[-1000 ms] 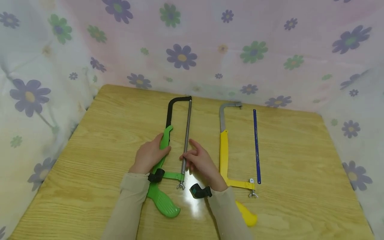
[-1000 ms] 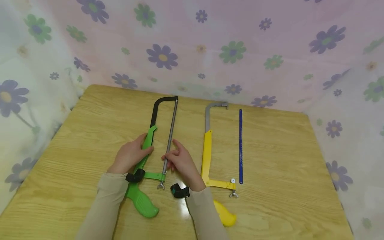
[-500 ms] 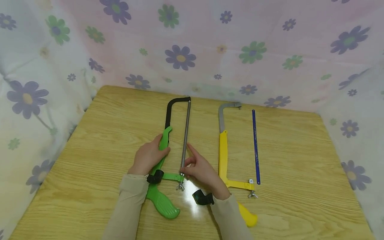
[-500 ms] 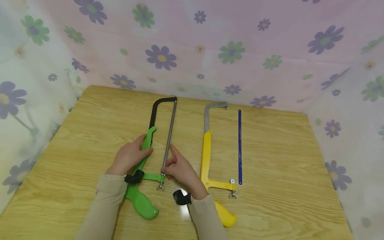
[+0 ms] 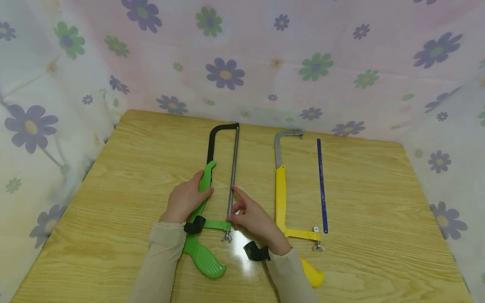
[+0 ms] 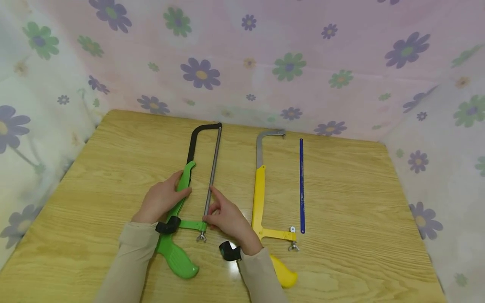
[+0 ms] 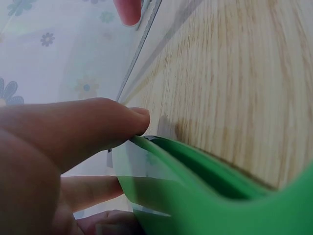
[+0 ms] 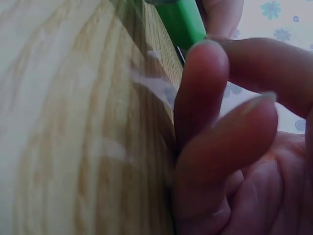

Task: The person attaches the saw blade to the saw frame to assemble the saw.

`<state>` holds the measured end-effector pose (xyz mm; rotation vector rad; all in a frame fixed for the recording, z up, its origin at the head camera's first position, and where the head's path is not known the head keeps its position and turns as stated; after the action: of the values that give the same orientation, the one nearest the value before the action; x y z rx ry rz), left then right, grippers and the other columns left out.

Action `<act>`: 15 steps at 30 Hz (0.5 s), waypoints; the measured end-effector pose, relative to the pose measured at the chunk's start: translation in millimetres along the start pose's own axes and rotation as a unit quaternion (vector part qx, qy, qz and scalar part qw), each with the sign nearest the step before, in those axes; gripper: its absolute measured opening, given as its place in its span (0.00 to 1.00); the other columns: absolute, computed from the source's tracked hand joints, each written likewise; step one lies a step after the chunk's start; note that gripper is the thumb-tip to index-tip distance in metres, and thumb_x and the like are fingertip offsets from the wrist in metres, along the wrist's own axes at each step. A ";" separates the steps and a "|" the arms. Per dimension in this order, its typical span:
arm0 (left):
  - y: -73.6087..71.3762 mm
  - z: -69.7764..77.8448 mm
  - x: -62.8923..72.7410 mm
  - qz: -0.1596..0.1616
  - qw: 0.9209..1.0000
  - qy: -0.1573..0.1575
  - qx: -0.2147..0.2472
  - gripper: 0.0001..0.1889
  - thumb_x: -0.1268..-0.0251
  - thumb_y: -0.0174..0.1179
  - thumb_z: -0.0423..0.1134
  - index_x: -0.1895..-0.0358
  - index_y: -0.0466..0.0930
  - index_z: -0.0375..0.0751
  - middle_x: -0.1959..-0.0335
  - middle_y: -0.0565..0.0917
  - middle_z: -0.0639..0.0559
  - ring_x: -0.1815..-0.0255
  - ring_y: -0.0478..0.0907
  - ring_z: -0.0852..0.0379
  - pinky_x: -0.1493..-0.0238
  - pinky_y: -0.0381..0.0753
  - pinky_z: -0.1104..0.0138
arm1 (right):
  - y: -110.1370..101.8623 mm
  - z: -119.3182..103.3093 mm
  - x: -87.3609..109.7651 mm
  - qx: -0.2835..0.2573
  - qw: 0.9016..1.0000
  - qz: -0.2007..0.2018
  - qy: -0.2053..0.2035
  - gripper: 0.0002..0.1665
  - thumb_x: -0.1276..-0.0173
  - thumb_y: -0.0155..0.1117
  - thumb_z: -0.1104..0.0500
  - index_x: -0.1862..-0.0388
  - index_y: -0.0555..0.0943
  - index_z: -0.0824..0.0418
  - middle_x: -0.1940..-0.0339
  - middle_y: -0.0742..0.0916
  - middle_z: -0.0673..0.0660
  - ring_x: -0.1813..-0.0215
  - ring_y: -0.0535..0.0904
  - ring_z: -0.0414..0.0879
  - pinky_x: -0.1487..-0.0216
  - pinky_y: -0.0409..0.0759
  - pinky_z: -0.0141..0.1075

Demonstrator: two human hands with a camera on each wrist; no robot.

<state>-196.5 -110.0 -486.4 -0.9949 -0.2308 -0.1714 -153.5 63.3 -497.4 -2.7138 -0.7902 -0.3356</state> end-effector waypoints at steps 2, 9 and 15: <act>-0.4 0.1 0.1 0.000 1.000 0.002 -0.001 0.37 0.43 0.52 0.58 0.33 0.55 0.45 0.63 0.80 0.42 0.84 0.70 0.54 0.85 0.65 0.63 | 0.0 -0.2 -0.4 0.012 1.000 0.004 0.000 0.49 0.43 0.65 0.59 0.29 0.48 0.45 0.67 0.79 0.55 0.77 0.77 0.46 0.76 0.74 0.36; -2.3 1.0 -0.7 0.003 1.000 0.005 -0.004 0.37 0.43 0.52 0.58 0.33 0.55 0.45 0.62 0.80 0.41 0.84 0.70 0.54 0.85 0.65 0.63 | -0.3 -18.9 5.4 0.045 0.999 0.007 0.000 0.44 0.41 0.62 0.61 0.30 0.51 0.53 0.66 0.79 0.57 0.76 0.78 0.51 0.75 0.75 0.36; -2.3 1.9 -0.1 0.001 1.000 0.010 -0.006 0.37 0.42 0.51 0.57 0.32 0.55 0.45 0.60 0.80 0.40 0.86 0.69 0.54 0.86 0.65 0.63 | -1.7 -6.3 0.9 0.059 0.998 0.008 0.000 0.43 0.41 0.63 0.59 0.30 0.53 0.49 0.65 0.79 0.55 0.77 0.78 0.48 0.74 0.74 0.36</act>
<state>-197.4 -109.6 -483.6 -1.0053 -0.2106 -0.1816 -154.5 63.0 -490.9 -2.6081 -0.7634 -0.2748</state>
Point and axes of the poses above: each hand's wrist, its own x-axis away from the middle knuckle, its own y-axis out of the palm, z = x × y, the point moved 7 cm from there along -x, towards the middle knuckle
